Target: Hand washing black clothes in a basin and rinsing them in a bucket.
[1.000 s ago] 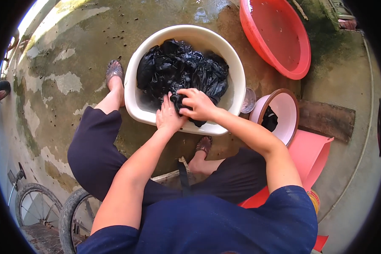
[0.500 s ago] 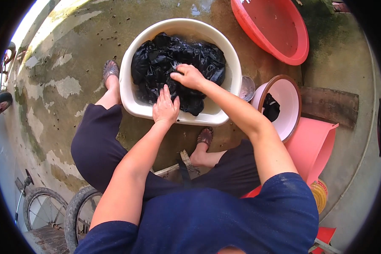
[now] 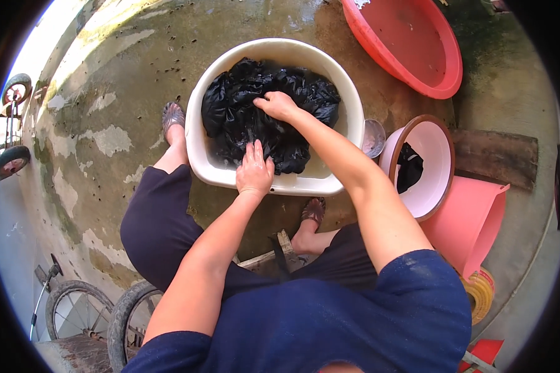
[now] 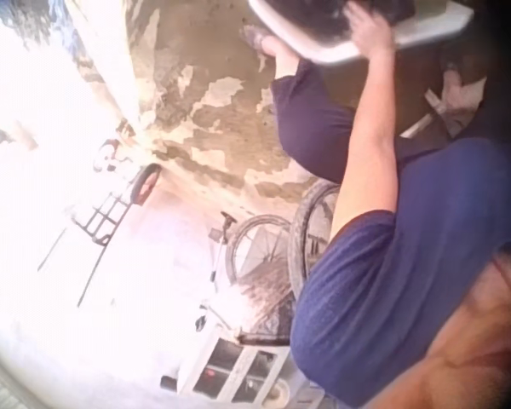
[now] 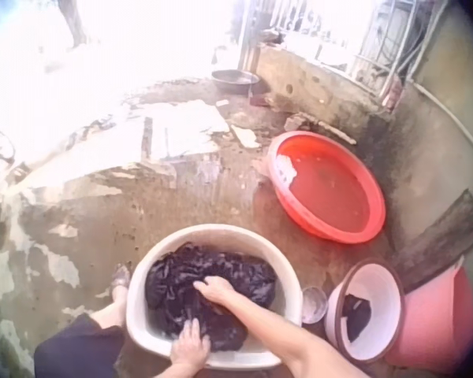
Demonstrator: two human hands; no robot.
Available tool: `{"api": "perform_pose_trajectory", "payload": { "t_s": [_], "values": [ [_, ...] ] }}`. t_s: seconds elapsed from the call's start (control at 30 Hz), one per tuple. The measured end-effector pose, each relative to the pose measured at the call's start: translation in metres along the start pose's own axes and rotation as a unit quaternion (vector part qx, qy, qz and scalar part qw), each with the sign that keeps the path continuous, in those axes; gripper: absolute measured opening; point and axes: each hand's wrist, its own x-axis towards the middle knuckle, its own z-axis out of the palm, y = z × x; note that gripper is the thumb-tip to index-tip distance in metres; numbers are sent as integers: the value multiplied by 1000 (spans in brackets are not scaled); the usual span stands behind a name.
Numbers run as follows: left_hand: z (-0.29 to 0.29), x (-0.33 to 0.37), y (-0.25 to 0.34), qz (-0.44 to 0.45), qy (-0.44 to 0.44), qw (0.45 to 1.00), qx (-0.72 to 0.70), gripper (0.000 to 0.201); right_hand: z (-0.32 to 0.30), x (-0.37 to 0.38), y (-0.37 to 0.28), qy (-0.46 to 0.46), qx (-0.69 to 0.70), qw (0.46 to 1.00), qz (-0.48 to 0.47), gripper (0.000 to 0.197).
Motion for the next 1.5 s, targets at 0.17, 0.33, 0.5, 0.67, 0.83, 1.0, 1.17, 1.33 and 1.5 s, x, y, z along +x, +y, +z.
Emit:
{"api": "perform_pose_trajectory", "payload": {
  "t_s": [0.17,0.33,0.5,0.67,0.83,1.0,1.17,1.33,1.5],
  "values": [
    [-24,-3,-9,8,16,1000,-23,62,2,-140,6,89,-85,896,-427,22],
    [-27,-4,-19,9,-1,1000,26,57,42,-20,-33,109,-73,987,-98,24],
    [0,2,2,31,-37,999,7,53,2,47,19,-44,2,993,111,35],
    [-21,-4,-16,-19,3,1000,0,49,-5,-96,-3,51,-147,908,-389,48],
    [-26,5,7,18,-35,999,-12,52,17,-74,20,180,-63,934,-304,28],
    [-1,8,7,35,-32,999,-6,56,-14,14,6,112,110,982,102,36],
    [-50,41,-30,-194,79,935,-285,54,-115,-60,-77,85,510,856,-8,21],
    [-81,70,-18,-164,-35,738,-654,67,-196,-137,-150,48,635,769,-67,27],
    [-156,78,26,-37,-28,621,-783,75,-206,-181,-182,36,655,744,-128,29]
  ]
}}
